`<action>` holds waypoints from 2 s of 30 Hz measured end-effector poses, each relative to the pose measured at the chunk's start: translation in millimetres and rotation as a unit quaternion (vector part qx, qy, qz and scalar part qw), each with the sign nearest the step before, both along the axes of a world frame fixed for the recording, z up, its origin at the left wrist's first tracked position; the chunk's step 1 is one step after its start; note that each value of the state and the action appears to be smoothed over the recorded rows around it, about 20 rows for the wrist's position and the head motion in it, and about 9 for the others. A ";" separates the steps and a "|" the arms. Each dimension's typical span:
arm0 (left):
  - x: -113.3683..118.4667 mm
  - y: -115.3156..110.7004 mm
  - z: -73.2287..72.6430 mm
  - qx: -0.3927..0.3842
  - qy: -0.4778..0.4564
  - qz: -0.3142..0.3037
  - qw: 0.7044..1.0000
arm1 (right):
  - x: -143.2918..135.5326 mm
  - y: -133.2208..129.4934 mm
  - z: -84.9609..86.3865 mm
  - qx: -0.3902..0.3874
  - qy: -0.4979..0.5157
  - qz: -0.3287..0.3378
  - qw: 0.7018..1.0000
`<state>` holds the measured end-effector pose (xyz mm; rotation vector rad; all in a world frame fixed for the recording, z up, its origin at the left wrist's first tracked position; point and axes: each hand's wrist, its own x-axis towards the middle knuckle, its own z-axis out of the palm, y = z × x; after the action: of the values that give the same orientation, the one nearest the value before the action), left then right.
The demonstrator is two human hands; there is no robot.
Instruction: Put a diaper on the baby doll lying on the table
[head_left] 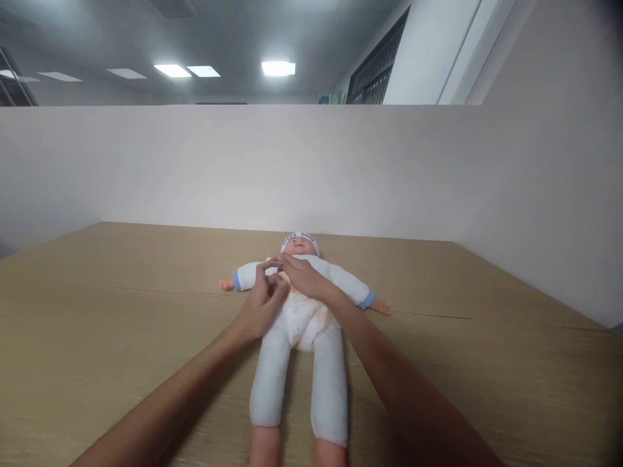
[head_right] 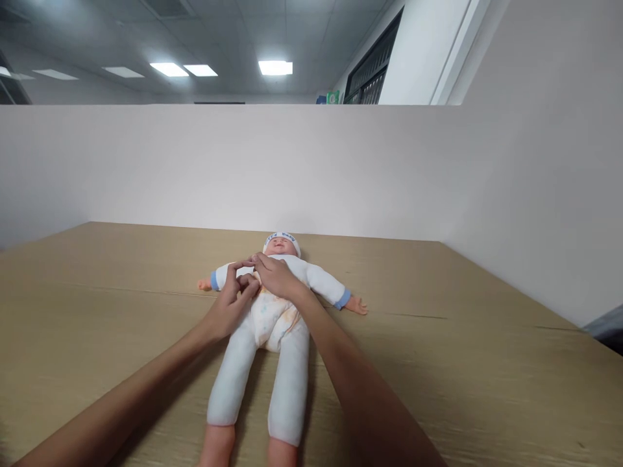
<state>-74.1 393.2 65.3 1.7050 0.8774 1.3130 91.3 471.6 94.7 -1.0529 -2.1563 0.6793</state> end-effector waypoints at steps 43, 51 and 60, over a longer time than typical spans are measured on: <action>-31.9 -38.0 -33.7 0.156 0.203 -0.001 0.967 | 80.2 -131.7 -68.7 0.122 0.102 -0.059 0.986; -36.0 -35.2 -30.2 0.186 0.236 0.000 0.954 | 95.2 -120.0 -69.8 0.174 0.061 -0.060 0.981; -92.1 15.6 -35.2 0.202 0.321 0.218 0.899 | 183.9 -55.1 -86.3 0.210 0.033 -0.268 0.939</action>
<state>-166.2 408.8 30.2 2.4449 1.5136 1.2794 275.2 416.5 8.5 -1.2707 -1.7241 -0.0051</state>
